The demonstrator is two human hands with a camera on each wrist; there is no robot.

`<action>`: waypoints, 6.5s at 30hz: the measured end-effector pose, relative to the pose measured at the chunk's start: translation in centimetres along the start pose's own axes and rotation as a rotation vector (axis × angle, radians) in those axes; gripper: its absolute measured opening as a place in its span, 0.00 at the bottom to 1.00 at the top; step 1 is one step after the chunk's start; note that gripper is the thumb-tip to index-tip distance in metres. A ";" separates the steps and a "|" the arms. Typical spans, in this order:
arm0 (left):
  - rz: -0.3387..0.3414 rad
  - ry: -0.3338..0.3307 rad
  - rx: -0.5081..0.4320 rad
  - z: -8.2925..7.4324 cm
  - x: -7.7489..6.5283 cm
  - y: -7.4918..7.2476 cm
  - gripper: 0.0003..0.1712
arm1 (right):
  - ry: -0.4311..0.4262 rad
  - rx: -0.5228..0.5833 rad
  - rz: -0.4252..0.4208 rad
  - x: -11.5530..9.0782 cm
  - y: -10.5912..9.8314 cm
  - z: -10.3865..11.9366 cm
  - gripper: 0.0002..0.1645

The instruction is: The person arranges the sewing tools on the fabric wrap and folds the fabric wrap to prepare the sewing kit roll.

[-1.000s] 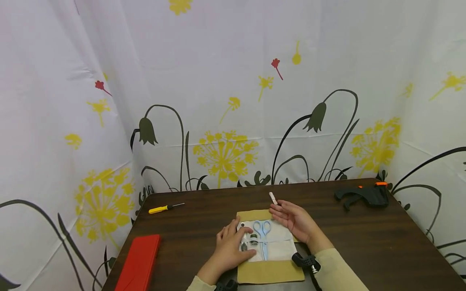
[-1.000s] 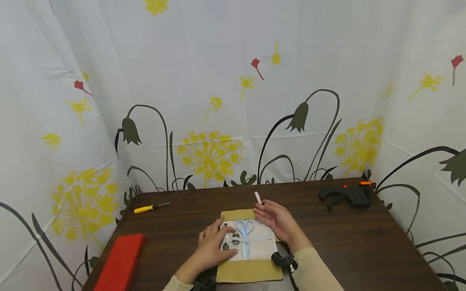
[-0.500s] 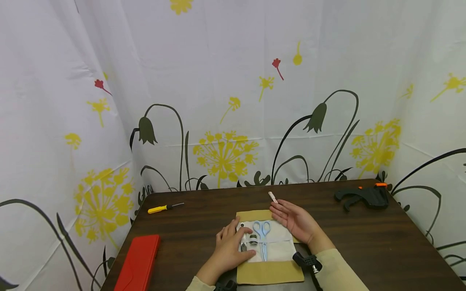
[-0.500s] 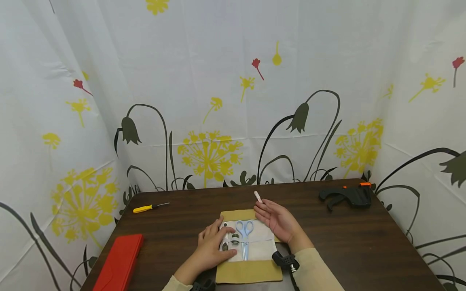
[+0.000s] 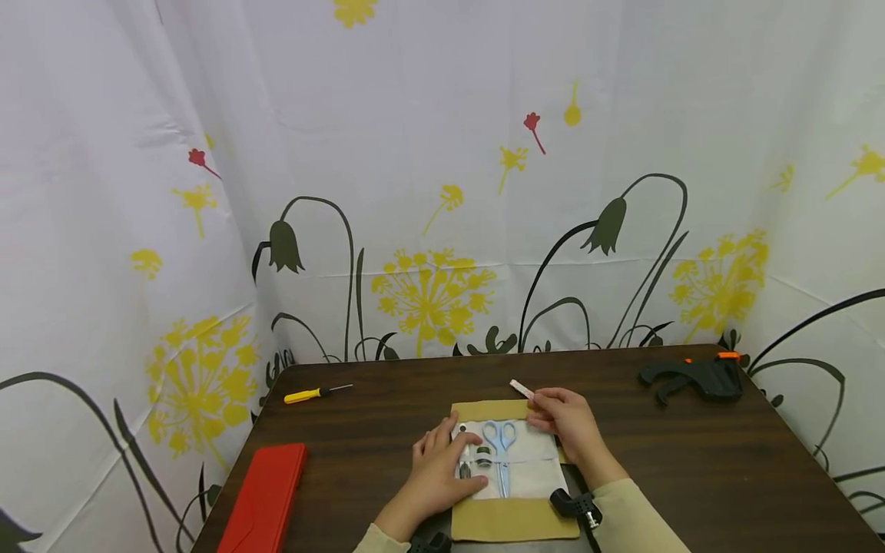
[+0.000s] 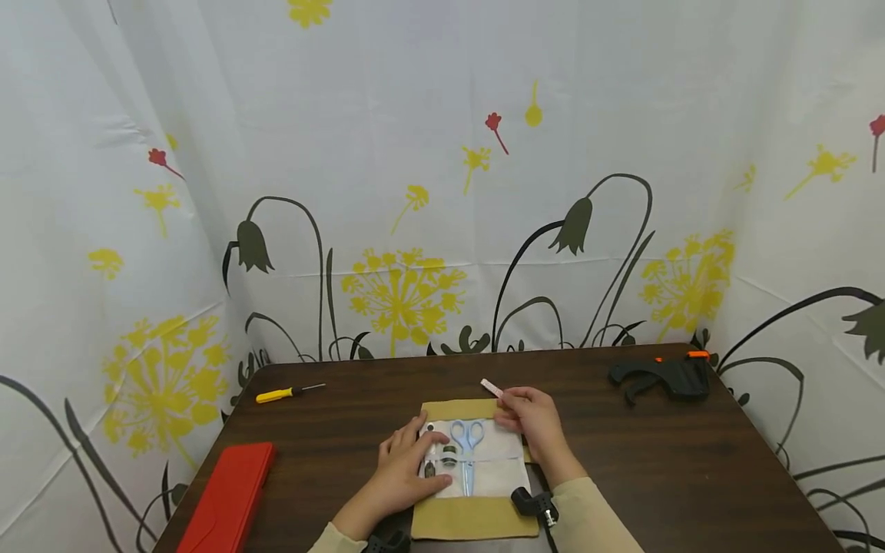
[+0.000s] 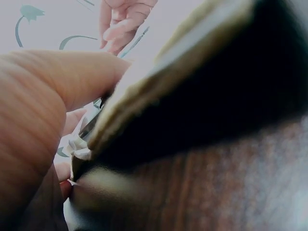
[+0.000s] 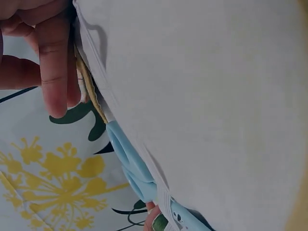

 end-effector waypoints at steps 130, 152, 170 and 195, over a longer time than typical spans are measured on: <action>-0.045 -0.025 -0.038 -0.5 0.5 -0.2 0.35 | -0.117 -0.254 0.477 0.1 -0.5 0.3 0.31; -0.125 0.097 -0.050 -5.4 3.0 2.7 0.08 | -0.112 -0.413 0.524 -0.1 -0.1 -0.2 0.20; -0.164 0.086 0.029 -5.3 2.9 3.1 0.06 | -0.073 -0.372 0.542 -0.1 -0.2 0.2 0.22; -0.188 0.074 -0.002 -5.1 3.3 3.3 0.08 | -0.103 -0.456 0.545 -0.1 -0.2 0.2 0.17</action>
Point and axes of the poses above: each hand's wrist, its own x-axis towards the middle knuckle, its own y-axis out of the palm, z = x × y, the point moved 1 cm from there along x, towards the middle knuckle, and after that the axes turned 2 degrees about -y, right-handed, at the moved point
